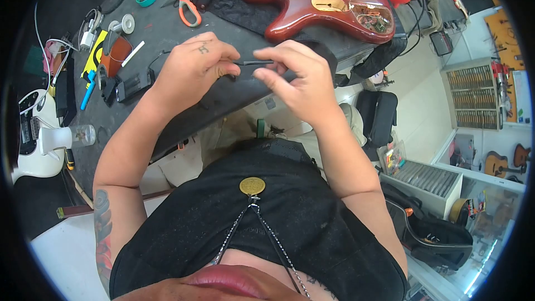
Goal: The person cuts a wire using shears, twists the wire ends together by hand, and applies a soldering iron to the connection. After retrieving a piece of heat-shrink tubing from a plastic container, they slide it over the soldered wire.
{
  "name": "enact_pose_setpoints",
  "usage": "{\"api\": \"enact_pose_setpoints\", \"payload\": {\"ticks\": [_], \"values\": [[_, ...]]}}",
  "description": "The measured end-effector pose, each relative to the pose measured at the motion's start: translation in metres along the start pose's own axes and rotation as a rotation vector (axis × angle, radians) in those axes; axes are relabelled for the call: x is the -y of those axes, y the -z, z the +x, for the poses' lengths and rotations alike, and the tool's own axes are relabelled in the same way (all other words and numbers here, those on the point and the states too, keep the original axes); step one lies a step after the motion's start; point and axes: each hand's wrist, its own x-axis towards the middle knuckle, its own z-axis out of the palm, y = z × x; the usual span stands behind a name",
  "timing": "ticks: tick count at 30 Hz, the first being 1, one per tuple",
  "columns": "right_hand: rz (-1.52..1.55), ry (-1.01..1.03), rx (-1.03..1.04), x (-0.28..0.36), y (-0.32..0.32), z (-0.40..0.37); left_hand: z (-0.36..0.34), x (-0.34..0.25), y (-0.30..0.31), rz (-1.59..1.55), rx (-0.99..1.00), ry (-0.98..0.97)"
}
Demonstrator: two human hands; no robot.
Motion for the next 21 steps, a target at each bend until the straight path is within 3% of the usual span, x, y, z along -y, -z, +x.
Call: {"api": "enact_pose_setpoints", "payload": {"ticks": [9,12,21], "values": [[0.185,-0.041,0.000,-0.010,-0.012,-0.003,0.001,0.001,-0.002,-0.018,-0.038,-0.101],[0.593,-0.424,-0.026,-0.007,-0.017,-0.008,0.001,0.000,-0.004,-0.088,-0.072,-0.082],[0.740,-0.400,0.003,-0.016,-0.028,-0.014,0.002,-0.001,-0.003,-0.126,-0.071,-0.072]]}}
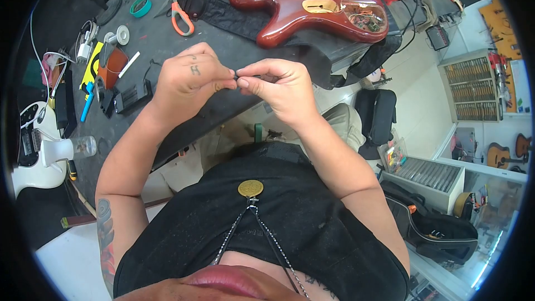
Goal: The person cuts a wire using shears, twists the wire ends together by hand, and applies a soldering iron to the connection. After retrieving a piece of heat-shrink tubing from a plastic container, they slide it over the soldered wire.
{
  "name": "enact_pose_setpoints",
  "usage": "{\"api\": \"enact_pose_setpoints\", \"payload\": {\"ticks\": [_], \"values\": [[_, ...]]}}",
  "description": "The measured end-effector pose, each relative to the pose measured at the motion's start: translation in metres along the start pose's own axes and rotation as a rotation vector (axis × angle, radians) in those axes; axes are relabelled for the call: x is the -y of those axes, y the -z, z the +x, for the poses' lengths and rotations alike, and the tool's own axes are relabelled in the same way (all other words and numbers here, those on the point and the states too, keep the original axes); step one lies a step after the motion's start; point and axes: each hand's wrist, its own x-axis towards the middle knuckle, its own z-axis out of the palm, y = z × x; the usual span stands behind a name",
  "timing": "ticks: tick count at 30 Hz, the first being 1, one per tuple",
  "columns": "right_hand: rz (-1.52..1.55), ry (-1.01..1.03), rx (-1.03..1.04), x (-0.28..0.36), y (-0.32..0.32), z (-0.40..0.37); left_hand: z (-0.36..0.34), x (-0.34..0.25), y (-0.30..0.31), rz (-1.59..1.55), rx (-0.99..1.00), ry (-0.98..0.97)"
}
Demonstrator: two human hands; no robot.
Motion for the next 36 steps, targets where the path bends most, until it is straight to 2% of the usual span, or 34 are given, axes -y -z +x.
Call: {"api": "enact_pose_setpoints", "payload": {"ticks": [7,10,13,17,20,22,26,28,32,34,36], "values": [[-0.023,-0.078,0.040,0.004,0.001,0.002,-0.001,0.004,0.006,0.024,0.153,0.060],[0.063,-0.076,-0.029,0.006,0.004,0.002,-0.002,0.007,0.005,0.072,0.083,0.005],[0.108,-0.028,-0.057,0.006,0.009,0.003,-0.001,0.012,0.005,0.107,0.039,0.027],[0.084,0.078,-0.081,0.004,0.002,0.001,0.001,0.008,0.006,0.107,0.083,0.061],[-0.096,-0.011,0.013,0.010,0.006,-0.002,0.000,0.006,0.003,0.059,0.111,0.028],[-0.084,0.001,-0.004,0.009,0.003,-0.002,0.000,0.002,0.003,0.017,0.139,0.117],[-0.086,0.114,-0.092,0.006,0.008,0.001,0.002,0.005,0.010,0.136,0.136,0.029],[-0.084,0.139,-0.130,0.006,0.007,0.002,0.001,0.009,0.015,0.090,0.169,0.107],[-0.140,0.164,-0.120,0.003,0.004,-0.002,0.004,-0.001,0.012,0.133,0.154,0.130],[-0.203,0.169,-0.117,0.001,0.001,-0.003,0.004,-0.006,0.010,0.271,0.155,0.014],[-0.199,0.200,-0.140,0.000,-0.003,-0.003,0.002,-0.007,0.008,0.336,0.160,0.000]]}}
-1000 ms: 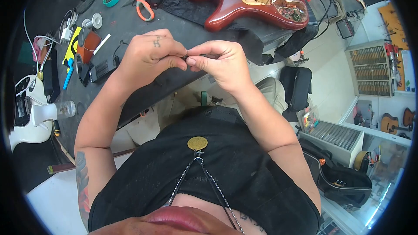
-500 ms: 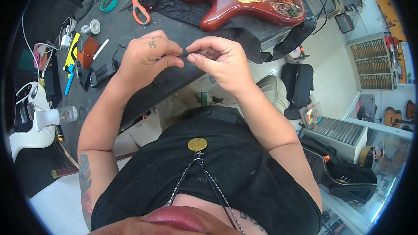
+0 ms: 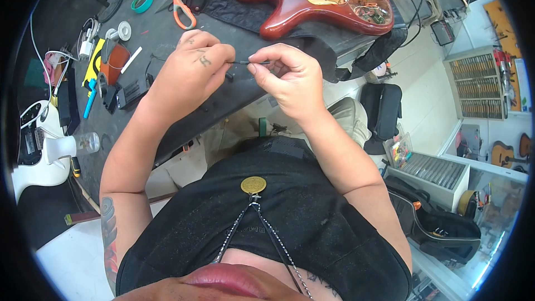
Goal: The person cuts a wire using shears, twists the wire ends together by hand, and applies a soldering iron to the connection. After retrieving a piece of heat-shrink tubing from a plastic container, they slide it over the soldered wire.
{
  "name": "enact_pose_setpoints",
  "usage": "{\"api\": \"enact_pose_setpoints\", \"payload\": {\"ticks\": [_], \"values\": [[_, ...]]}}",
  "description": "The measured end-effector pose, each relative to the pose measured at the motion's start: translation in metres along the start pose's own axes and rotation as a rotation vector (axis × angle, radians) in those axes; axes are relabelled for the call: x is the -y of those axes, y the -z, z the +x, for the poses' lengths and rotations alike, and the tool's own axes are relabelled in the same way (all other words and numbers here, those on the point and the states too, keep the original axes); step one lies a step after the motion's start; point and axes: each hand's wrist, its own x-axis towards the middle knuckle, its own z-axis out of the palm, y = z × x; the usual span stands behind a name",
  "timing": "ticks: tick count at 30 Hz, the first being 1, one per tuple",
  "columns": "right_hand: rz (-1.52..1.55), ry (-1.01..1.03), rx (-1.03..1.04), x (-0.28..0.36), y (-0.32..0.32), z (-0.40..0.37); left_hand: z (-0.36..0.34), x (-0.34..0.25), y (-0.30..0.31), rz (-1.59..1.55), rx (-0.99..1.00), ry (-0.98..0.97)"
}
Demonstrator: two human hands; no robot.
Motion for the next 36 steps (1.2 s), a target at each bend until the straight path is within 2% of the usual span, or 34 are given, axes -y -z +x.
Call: {"api": "enact_pose_setpoints", "payload": {"ticks": [5,7,9,16,20,23,25,31,32,34,36], "values": [[-0.245,0.151,-0.008,-0.002,0.004,0.006,-0.001,-0.004,-0.001,0.051,0.014,-0.003],[-0.283,0.190,-0.005,-0.003,0.004,0.004,-0.001,-0.004,-0.004,-0.053,-0.034,0.062],[-0.076,0.016,-0.029,-0.001,0.001,-0.001,-0.003,-0.001,-0.010,-0.060,-0.035,0.047],[0.022,0.007,-0.025,-0.002,-0.005,-0.006,-0.004,-0.007,-0.014,-0.066,-0.051,0.026],[-0.110,0.062,0.019,-0.004,-0.006,-0.003,-0.004,-0.007,-0.020,-0.078,-0.073,0.035],[-0.075,0.026,0.003,-0.002,-0.008,0.000,-0.002,-0.008,-0.017,-0.150,-0.112,0.111],[0.147,-0.045,-0.059,0.003,-0.011,0.002,-0.006,0.000,-0.018,-0.096,-0.086,0.033],[0.036,-0.074,-0.007,-0.002,0.011,-0.003,-0.003,-0.004,-0.015,-0.077,-0.099,0.069],[0.006,-0.051,0.010,0.000,0.013,-0.004,-0.002,-0.005,-0.023,-0.083,-0.175,0.058],[-0.019,-0.026,0.014,0.002,0.015,-0.007,-0.004,-0.006,-0.028,-0.037,-0.091,-0.005],[-0.188,0.000,-0.009,0.006,0.023,-0.008,-0.002,-0.011,-0.025,0.036,-0.072,0.002]]}}
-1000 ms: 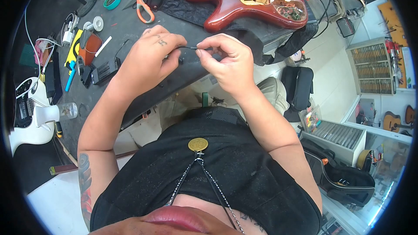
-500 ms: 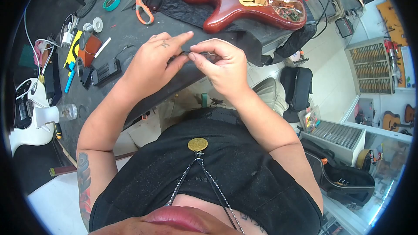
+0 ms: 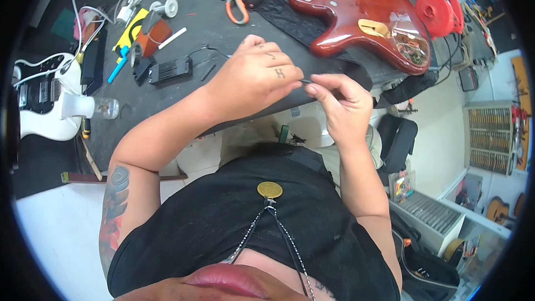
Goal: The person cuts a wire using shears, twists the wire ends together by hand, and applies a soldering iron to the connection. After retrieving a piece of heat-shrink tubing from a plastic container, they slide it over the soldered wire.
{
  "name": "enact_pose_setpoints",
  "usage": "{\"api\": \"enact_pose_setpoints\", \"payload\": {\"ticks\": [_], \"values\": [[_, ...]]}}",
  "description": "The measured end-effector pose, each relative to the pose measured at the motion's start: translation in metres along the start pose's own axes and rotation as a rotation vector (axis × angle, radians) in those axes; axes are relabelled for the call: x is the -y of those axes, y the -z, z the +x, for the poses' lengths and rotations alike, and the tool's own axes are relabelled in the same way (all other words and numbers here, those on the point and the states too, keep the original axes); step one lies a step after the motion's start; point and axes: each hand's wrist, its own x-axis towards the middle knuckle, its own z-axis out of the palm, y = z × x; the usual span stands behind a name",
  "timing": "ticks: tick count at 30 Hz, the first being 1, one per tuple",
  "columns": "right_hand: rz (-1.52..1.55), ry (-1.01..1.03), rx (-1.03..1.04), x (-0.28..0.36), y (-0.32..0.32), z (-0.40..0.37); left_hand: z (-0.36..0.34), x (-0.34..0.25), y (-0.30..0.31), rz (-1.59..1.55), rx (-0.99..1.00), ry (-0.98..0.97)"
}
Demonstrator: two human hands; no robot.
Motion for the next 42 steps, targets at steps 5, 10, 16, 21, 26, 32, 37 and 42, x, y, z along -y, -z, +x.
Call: {"api": "enact_pose_setpoints", "payload": {"ticks": [5,10,16,21,26,32,37,42], "values": [[-0.408,0.153,-0.037,0.005,0.020,-0.003,-0.004,0.005,0.011,0.085,0.017,0.018],[-0.410,0.083,-0.103,0.005,0.033,-0.005,-0.021,0.022,0.033,0.186,0.025,0.060],[-0.386,0.103,-0.068,0.004,0.032,0.007,-0.050,0.040,0.073,0.071,0.058,0.235],[-0.587,0.049,0.040,0.013,0.038,0.018,-0.076,0.066,0.105,-0.108,0.126,0.404],[-0.875,0.279,0.065,0.042,0.010,0.023,-0.087,0.067,0.089,0.004,0.205,0.389],[-0.705,0.441,0.347,0.032,-0.083,0.039,-0.091,0.071,0.088,-0.101,0.138,0.409],[-0.729,0.501,0.415,0.008,-0.104,0.049,-0.092,0.071,0.089,-0.140,0.125,0.443],[-0.712,0.494,0.402,0.007,-0.104,0.052,-0.091,0.073,0.087,-0.345,0.051,0.553]]}}
